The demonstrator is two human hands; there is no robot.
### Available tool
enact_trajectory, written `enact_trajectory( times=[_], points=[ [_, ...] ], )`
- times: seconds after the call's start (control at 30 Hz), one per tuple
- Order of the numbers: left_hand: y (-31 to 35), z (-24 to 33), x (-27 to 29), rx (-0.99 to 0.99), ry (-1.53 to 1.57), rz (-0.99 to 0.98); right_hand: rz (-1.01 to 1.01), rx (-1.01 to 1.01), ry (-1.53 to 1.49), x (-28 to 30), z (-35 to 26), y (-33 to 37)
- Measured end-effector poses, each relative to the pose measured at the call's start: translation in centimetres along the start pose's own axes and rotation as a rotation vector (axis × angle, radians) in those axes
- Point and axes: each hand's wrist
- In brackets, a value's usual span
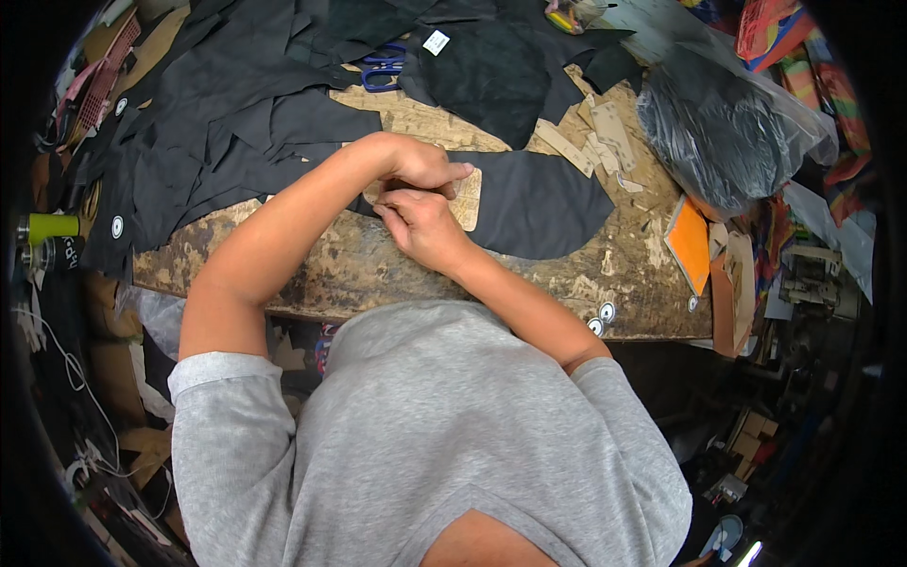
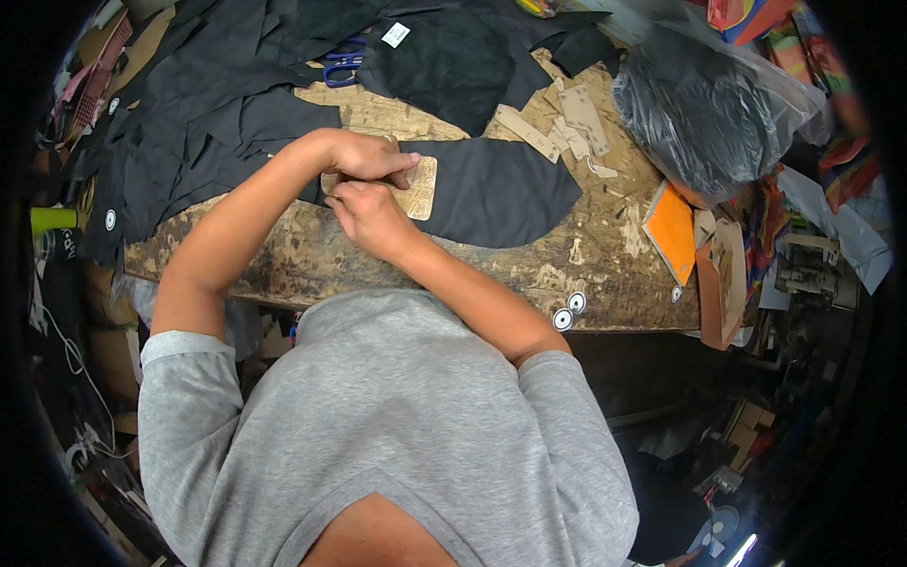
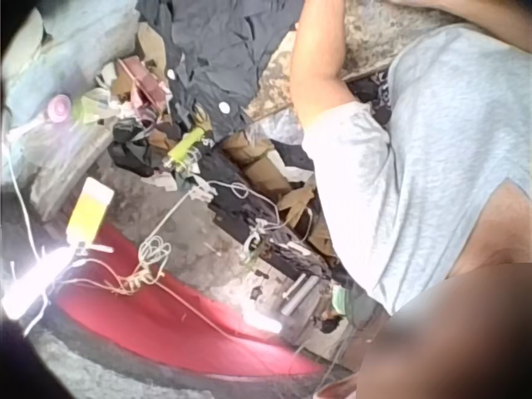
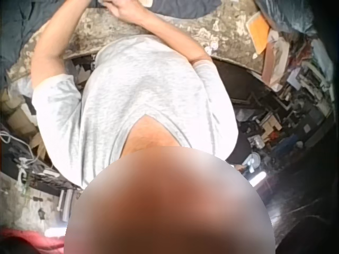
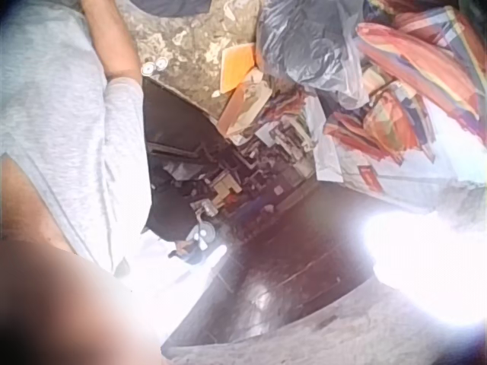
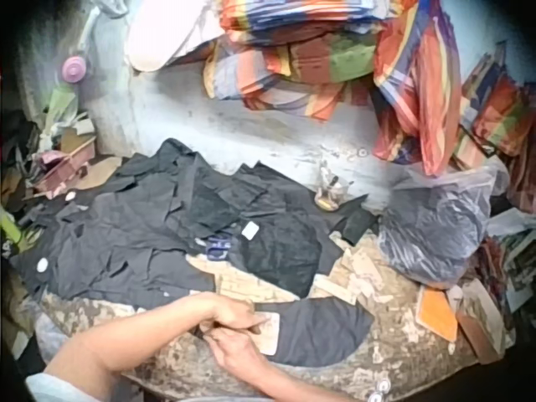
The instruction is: The person places a cardboard pattern on black fabric pieces and uses a pencil to trace the outline. They repeat this process on multiple fabric pieces, then fold and stack the marked pieces.
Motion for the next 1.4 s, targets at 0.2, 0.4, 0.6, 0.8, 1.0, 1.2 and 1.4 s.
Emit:
enact_trajectory(
  times=[0.2, 0.4, 0.6, 0.8, 1.0, 1.2, 1.4],
  points=[
    [1.8, 1.6, -0.6, 0.108, -0.027, 0.053, 0.056, -0.187, 0.108, 4.0, -0.5, 4.3],
    [2.1, 2.0, -1.3, 0.099, -0.011, 0.109, 0.048, -0.248, 0.147, 7.1, 0.3, 6.4],
    [1.6, 1.5, -2.9, 0.047, -0.265, 0.252, -0.112, -0.244, 0.045, 8.3, 1.1, 6.3],
    [2.0, 2.4, -8.2, 0.074, -0.367, 0.488, -0.144, -0.121, 0.113, 8.4, 1.0, 6.7],
    [1.3, 3.2, -11.1, 0.166, -0.399, 0.604, -0.152, -0.151, 0.082, 9.1, 1.1, 7.0],
    [0.7, 2.9, -12.1, 0.184, -0.435, 0.657, -0.196, -0.173, 0.134, 9.5, 1.8, 6.3],
    [0.5, 3.0, -12.3, 0.193, -0.424, 0.655, -0.081, -0.14, 0.223, 10.2, 3.3, 4.7]
  ],
)
Point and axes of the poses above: each hand's wrist, its own y-axis away from the middle knuckle, its own x-axis out of the back of the hand, z = x × y, and after that the axes turned 15 degrees about -z, right-handed
